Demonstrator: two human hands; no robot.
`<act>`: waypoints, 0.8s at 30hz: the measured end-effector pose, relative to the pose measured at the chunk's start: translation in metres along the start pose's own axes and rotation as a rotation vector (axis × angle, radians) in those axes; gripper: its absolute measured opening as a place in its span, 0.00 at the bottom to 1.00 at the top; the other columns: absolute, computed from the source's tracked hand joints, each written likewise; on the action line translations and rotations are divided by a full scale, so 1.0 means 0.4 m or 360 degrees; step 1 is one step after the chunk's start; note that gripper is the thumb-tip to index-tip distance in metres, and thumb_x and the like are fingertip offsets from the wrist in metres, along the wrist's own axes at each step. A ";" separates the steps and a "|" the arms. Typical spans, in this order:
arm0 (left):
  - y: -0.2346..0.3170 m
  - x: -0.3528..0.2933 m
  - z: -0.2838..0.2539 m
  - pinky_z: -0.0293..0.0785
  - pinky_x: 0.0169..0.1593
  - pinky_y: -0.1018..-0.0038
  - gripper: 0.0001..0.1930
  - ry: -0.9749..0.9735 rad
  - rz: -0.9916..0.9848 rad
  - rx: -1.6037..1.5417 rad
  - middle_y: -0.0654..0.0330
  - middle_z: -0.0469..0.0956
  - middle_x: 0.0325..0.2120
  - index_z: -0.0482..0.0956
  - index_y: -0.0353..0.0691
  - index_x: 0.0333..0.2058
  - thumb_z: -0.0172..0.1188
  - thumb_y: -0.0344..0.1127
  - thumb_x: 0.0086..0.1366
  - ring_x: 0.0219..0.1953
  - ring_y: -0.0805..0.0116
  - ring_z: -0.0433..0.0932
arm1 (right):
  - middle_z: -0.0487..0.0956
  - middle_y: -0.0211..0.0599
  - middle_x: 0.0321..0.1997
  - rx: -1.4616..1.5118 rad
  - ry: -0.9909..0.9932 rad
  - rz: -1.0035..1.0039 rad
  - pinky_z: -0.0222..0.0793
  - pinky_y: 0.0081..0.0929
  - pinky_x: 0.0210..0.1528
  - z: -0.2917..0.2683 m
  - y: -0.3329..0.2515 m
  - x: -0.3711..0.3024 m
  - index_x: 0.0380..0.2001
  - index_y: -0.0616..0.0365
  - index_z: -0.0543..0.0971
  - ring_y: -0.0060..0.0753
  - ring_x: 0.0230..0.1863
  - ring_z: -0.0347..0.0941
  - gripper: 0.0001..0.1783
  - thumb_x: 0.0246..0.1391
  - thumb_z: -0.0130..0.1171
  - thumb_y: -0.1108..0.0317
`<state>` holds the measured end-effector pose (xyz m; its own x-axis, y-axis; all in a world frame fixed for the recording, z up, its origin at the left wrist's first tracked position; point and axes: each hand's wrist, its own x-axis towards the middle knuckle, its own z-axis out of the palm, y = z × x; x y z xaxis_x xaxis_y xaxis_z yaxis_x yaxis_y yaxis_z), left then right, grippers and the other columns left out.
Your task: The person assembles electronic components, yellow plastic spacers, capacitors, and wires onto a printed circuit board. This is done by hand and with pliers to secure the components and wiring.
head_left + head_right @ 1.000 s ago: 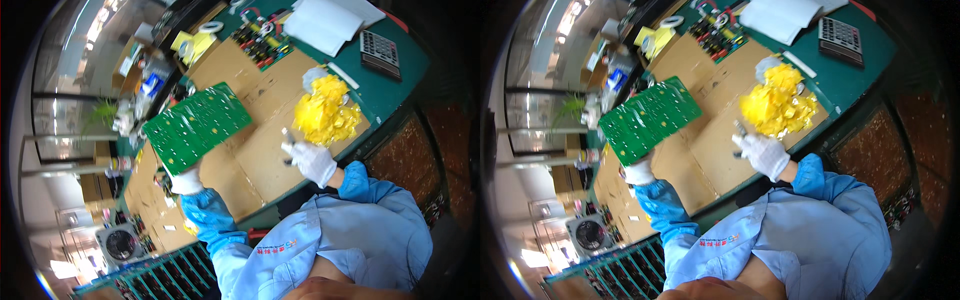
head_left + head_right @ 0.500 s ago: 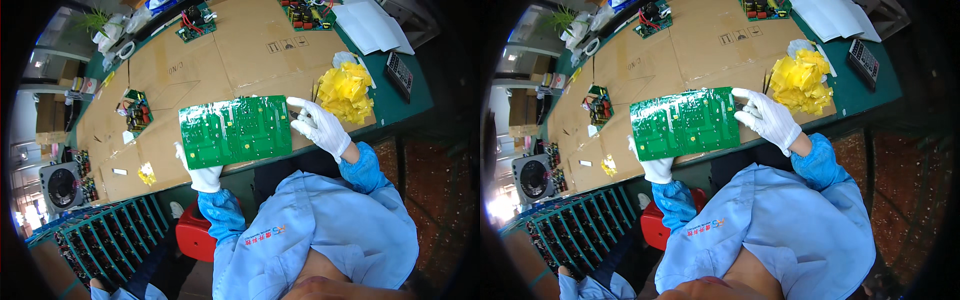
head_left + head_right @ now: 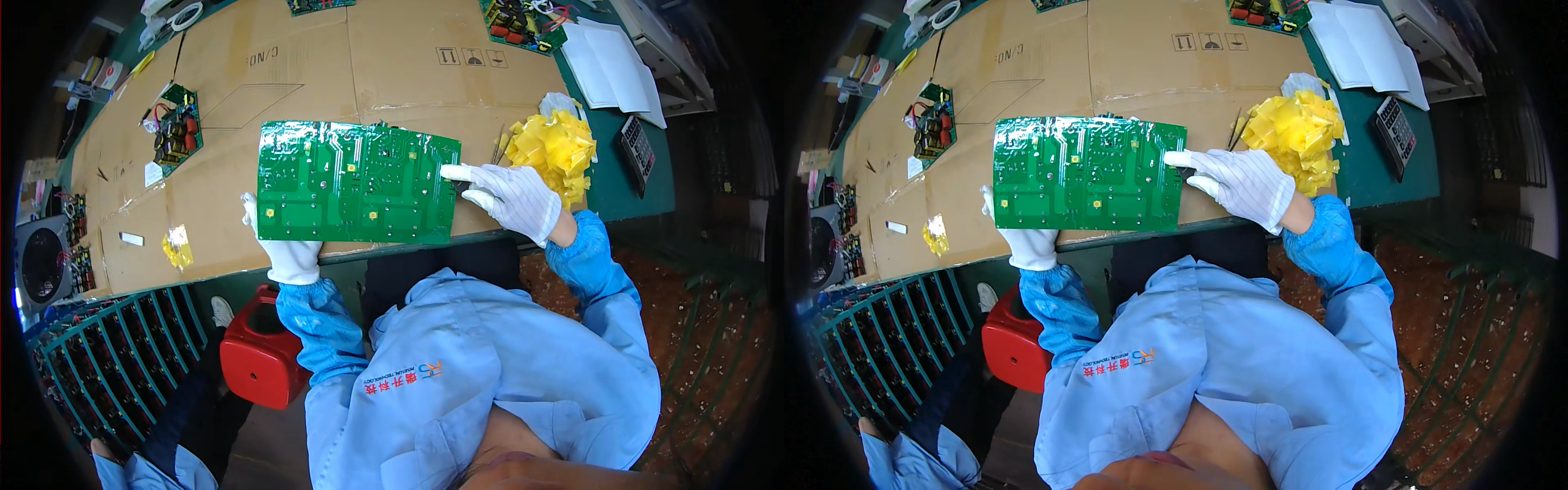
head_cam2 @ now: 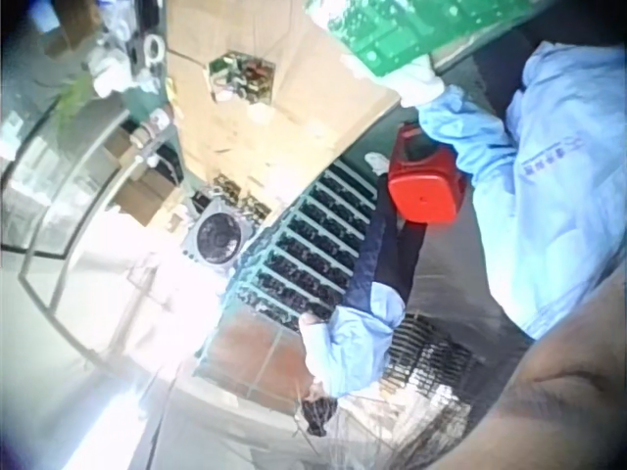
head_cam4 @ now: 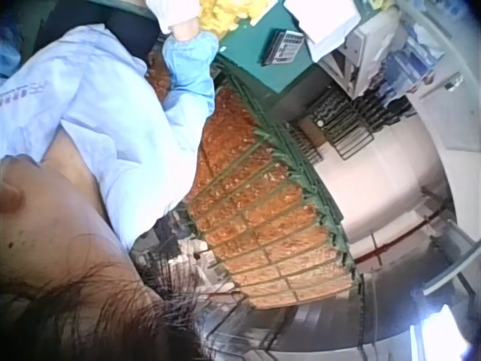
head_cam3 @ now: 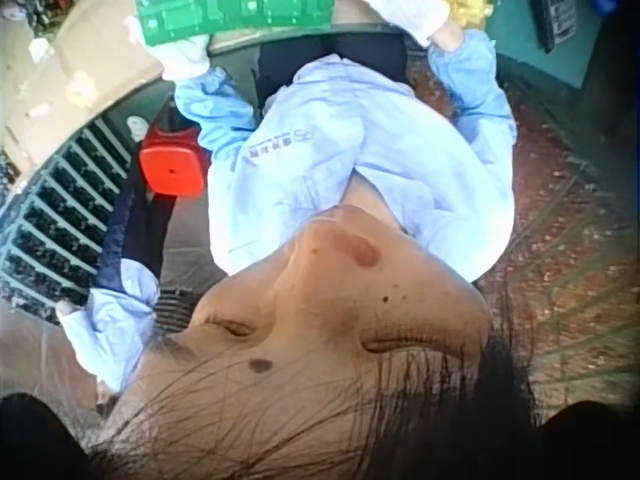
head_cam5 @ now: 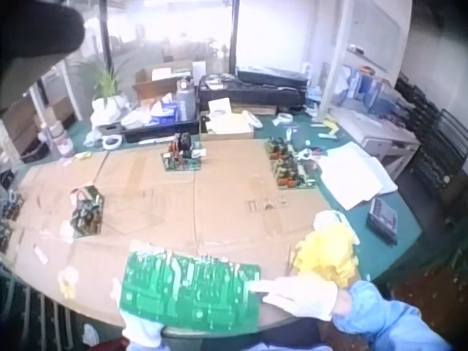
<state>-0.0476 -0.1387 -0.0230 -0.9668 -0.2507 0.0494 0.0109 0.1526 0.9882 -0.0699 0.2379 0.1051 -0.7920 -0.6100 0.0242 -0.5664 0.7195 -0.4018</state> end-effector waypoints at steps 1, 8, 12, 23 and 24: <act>0.063 0.009 0.033 0.53 0.64 0.50 0.24 0.0035 -0.0302 -0.0567 0.63 0.75 0.56 0.73 0.50 0.58 0.40 0.57 0.75 0.54 0.61 0.70 | 0.81 0.36 0.36 -0.0041 -0.0050 -0.0010 0.73 0.38 0.28 -0.003 0.011 -0.003 0.64 0.33 0.70 0.44 0.32 0.79 0.24 0.66 0.50 0.52; 0.205 0.032 0.077 0.76 0.54 0.55 0.31 0.0125 -0.0902 -0.1495 0.55 0.74 0.56 0.71 0.46 0.58 0.45 0.64 0.71 0.55 0.55 0.75 | 0.76 0.34 0.29 -0.0122 -0.0071 -0.0124 0.68 0.36 0.23 -0.002 0.030 -0.003 0.66 0.34 0.69 0.39 0.27 0.77 0.26 0.65 0.52 0.53; 0.139 0.029 0.058 0.76 0.55 0.54 0.32 -0.0076 -0.0473 -0.0746 0.55 0.73 0.57 0.70 0.46 0.60 0.45 0.66 0.71 0.55 0.55 0.75 | 0.74 0.32 0.26 -0.0347 -0.0005 -0.0234 0.66 0.33 0.21 0.022 0.044 -0.009 0.65 0.38 0.71 0.36 0.24 0.74 0.26 0.64 0.54 0.56; 0.180 0.035 0.066 0.74 0.57 0.52 0.33 -0.0025 -0.0876 -0.1701 0.54 0.73 0.57 0.70 0.44 0.60 0.46 0.65 0.71 0.56 0.54 0.74 | 0.79 0.30 0.29 0.0005 0.0479 -0.0285 0.69 0.31 0.24 -0.022 -0.012 0.084 0.56 0.41 0.78 0.36 0.27 0.77 0.19 0.62 0.57 0.62; 0.179 0.035 0.064 0.74 0.57 0.52 0.32 -0.0031 -0.0883 -0.1717 0.54 0.73 0.57 0.70 0.45 0.60 0.47 0.65 0.71 0.56 0.54 0.74 | 0.79 0.30 0.29 -0.0132 0.0384 -0.0274 0.70 0.31 0.24 -0.022 -0.018 0.095 0.56 0.41 0.77 0.37 0.27 0.77 0.18 0.63 0.56 0.61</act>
<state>-0.0669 -0.1067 0.0445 -0.9112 -0.0135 -0.4117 -0.2079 -0.8478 0.4878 -0.0978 0.2126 0.1171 -0.7083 -0.6361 0.3061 -0.7059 0.6431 -0.2968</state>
